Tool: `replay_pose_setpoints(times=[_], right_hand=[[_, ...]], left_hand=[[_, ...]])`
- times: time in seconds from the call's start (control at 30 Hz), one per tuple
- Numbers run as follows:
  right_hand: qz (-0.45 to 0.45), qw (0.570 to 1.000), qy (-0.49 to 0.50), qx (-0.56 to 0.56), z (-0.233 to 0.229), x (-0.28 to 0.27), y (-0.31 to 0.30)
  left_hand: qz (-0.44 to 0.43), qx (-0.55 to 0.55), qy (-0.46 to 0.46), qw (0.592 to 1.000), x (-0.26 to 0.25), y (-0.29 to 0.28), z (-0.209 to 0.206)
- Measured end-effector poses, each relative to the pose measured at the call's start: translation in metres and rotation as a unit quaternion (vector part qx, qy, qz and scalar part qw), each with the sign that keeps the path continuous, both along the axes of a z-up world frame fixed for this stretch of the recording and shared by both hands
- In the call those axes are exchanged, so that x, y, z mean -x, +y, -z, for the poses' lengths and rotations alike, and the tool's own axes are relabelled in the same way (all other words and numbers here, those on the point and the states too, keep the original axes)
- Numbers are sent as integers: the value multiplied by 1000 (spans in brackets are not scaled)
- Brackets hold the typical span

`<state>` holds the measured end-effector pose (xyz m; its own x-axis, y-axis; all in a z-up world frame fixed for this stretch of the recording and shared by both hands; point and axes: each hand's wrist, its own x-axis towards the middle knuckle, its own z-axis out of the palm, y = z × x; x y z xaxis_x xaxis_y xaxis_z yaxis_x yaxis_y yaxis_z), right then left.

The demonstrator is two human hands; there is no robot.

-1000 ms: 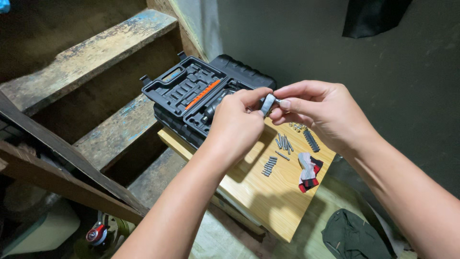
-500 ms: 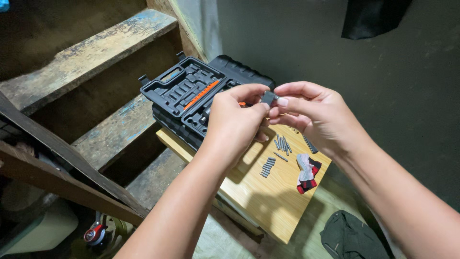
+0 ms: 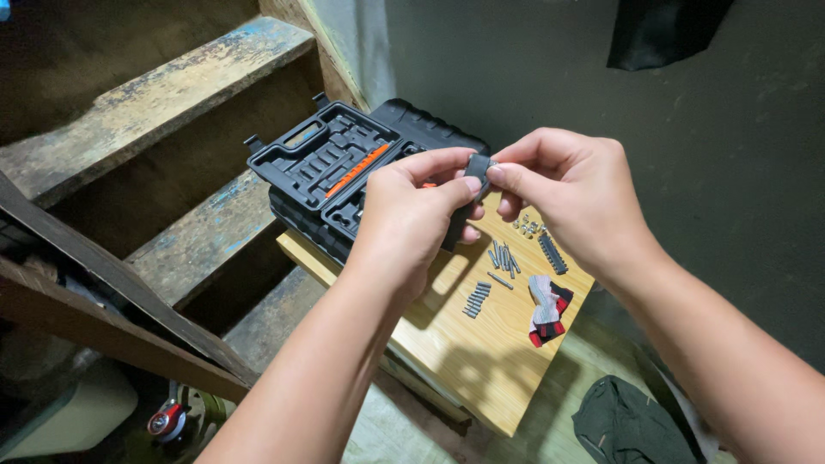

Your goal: The person removes screwdriver bits from a magnetic holder, wipes them with a cloth, and places them back into the holder. They then place the holder into the toolbox.

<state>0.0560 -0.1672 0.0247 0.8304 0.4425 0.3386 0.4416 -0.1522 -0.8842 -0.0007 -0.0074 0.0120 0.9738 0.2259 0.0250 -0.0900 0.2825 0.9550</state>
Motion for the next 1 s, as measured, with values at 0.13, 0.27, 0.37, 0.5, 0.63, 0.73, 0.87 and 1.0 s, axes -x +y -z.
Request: replay_pose_setpoints(times=[0.13, 0.27, 0.37, 0.5, 0.63, 0.73, 0.87, 1.0], right_hand=[[-37, 991, 125, -42, 3, -10, -6], [-114, 934, 318, -114, 10, -29, -14], [-146, 889, 415, -129, 13, -42, -16], [-52, 905, 410, -104, 13, -39, -14], [-89, 937, 323, -97, 8, -26, -11], [-74, 950, 289, -91, 3, -20, -9], [-75, 950, 278, -116, 1, -18, -8], [-60, 951, 281, -116, 3, -17, -5]], left_hand=[[-5, -94, -8, 996, 1, 5, -6], [20, -128, -18, 991, 0, 9, -12], [29, -151, -12, 988, 1, 12, -11], [28, -119, 6, 992, -4, 13, -10], [51, 13, 19, 998, -7, 17, -5], [47, 71, 55, 995, -8, 20, -1], [55, 84, 59, 993, -10, 21, 2], [47, 61, 53, 996, -8, 20, 3]])
